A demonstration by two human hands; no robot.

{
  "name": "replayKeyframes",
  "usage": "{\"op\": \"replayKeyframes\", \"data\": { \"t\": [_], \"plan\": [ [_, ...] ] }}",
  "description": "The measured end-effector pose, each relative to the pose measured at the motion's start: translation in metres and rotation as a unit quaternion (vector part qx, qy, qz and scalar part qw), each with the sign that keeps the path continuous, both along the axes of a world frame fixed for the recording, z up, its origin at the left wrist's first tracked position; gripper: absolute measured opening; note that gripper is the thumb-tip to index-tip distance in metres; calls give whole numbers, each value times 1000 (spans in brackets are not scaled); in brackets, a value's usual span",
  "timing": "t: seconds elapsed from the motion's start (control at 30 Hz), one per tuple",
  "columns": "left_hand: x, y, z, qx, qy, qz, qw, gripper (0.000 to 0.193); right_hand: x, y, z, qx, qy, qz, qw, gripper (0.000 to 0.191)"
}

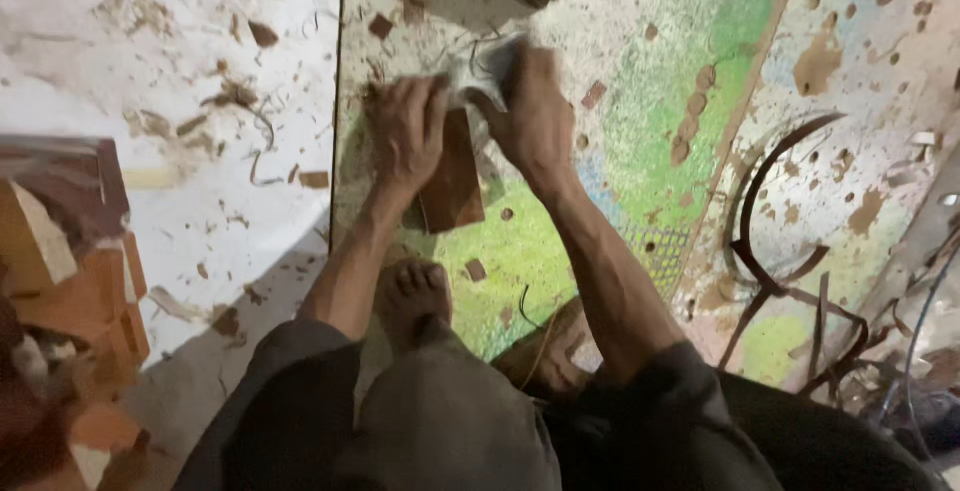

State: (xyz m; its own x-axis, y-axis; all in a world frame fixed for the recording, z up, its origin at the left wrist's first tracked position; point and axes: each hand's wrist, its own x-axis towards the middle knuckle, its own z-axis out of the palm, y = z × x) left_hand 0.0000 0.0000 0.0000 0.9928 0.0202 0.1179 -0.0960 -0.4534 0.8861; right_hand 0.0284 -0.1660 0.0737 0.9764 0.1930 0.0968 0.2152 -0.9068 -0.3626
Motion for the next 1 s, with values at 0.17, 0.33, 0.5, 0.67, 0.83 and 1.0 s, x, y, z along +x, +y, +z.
{"op": "replayKeyframes", "data": {
  "t": [0.17,0.33,0.5,0.67,0.83,1.0],
  "plan": [
    [-3,10,-8,10,11,-83,996,24,-127,-19,31,-79,247,-71,963,81],
    [-8,10,-11,-39,87,-109,989,22,-192,15,18,-74,308,-126,940,90],
    [-9,9,-15,12,59,-128,990,22,-174,32,-3,-128,220,-44,966,66],
    [-14,14,-3,9,47,-141,989,24,-138,37,-7,-110,224,-51,967,59],
    [-6,13,4,-4,51,-140,989,25,-65,28,-21,-103,259,-100,955,50],
    [-32,36,24,-38,59,-161,984,31,-31,-91,14,346,42,-419,839,91]
  ]
}}
